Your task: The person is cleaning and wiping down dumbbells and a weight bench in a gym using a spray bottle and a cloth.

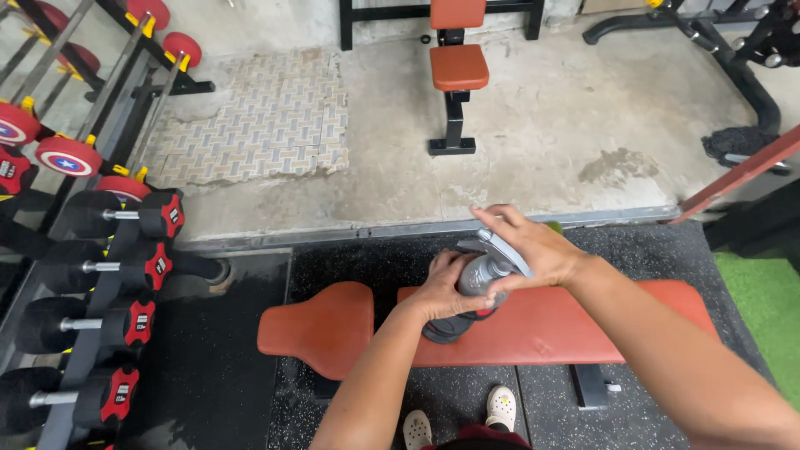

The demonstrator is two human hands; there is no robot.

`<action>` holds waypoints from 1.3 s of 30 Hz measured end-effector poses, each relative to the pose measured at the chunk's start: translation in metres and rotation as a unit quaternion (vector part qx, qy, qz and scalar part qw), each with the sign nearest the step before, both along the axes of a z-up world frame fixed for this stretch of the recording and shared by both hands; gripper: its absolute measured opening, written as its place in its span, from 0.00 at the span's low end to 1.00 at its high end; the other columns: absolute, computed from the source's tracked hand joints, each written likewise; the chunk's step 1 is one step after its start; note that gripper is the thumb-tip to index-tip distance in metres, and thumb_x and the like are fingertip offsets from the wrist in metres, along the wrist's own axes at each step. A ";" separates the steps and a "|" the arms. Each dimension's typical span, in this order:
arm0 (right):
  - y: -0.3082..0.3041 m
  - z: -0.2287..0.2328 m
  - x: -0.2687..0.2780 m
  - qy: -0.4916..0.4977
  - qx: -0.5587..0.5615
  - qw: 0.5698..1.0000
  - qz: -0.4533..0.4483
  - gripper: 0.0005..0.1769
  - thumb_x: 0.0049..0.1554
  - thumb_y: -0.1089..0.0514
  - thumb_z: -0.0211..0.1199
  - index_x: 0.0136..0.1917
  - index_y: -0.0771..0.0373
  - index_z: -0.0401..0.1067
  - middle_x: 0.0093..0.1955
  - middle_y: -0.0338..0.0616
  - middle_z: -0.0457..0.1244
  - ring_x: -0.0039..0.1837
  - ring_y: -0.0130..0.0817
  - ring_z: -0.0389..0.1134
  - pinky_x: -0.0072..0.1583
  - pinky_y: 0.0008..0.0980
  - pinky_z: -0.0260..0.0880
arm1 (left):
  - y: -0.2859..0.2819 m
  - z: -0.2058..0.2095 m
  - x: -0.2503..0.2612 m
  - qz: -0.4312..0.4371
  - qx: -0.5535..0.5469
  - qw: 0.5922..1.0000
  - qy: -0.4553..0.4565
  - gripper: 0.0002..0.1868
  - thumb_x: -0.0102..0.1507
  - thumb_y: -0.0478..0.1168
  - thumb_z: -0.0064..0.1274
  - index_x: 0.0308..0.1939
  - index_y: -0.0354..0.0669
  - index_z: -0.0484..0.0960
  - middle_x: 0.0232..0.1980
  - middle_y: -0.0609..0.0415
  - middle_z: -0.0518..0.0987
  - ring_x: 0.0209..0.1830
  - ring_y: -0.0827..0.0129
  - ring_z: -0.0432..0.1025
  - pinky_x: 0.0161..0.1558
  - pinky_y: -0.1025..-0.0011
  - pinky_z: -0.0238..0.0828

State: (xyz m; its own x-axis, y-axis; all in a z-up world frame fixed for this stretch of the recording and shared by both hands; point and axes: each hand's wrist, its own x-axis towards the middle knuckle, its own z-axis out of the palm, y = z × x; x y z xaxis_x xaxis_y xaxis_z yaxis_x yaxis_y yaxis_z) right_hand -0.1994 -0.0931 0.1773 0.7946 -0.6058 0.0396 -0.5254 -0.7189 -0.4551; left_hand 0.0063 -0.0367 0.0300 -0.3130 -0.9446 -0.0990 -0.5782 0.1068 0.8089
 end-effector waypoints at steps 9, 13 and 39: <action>-0.010 -0.036 0.008 -0.125 0.001 0.991 0.052 0.42 0.45 0.48 0.65 0.72 0.59 0.62 0.72 0.49 0.62 0.72 0.47 0.65 0.70 0.43 0.66 | -0.007 -0.009 -0.005 -0.016 -0.085 0.992 -0.088 0.66 0.40 0.68 0.70 0.75 0.41 0.61 0.77 0.40 0.59 0.81 0.43 0.44 0.80 0.51 0.35; 0.004 -0.031 0.018 -0.170 -0.020 0.984 0.043 0.44 0.45 0.50 0.63 0.73 0.63 0.61 0.74 0.53 0.60 0.71 0.54 0.62 0.70 0.47 0.62 | -0.004 -0.003 0.006 -0.011 -0.118 0.989 -0.094 0.65 0.38 0.67 0.71 0.72 0.40 0.64 0.75 0.41 0.63 0.80 0.47 0.47 0.81 0.53 0.34; 0.119 -0.102 0.001 -0.004 0.332 0.918 -0.218 0.23 0.43 0.54 0.73 0.53 0.58 0.74 0.49 0.43 0.71 0.53 0.33 0.72 0.56 0.35 0.71 | 0.044 0.004 0.026 0.006 -0.049 0.992 -0.117 0.73 0.43 0.62 0.74 0.80 0.44 0.43 0.84 0.46 0.40 0.84 0.48 0.36 0.78 0.56 0.39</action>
State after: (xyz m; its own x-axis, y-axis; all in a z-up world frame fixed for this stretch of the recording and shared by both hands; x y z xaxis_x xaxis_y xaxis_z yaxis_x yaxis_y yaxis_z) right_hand -0.1980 0.0260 0.0752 0.4728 -0.7588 -0.4479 -0.6916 -0.0046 -0.7223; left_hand 0.0325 0.0078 0.0337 -0.2807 -0.9568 -0.0763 -0.7512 0.1695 0.6380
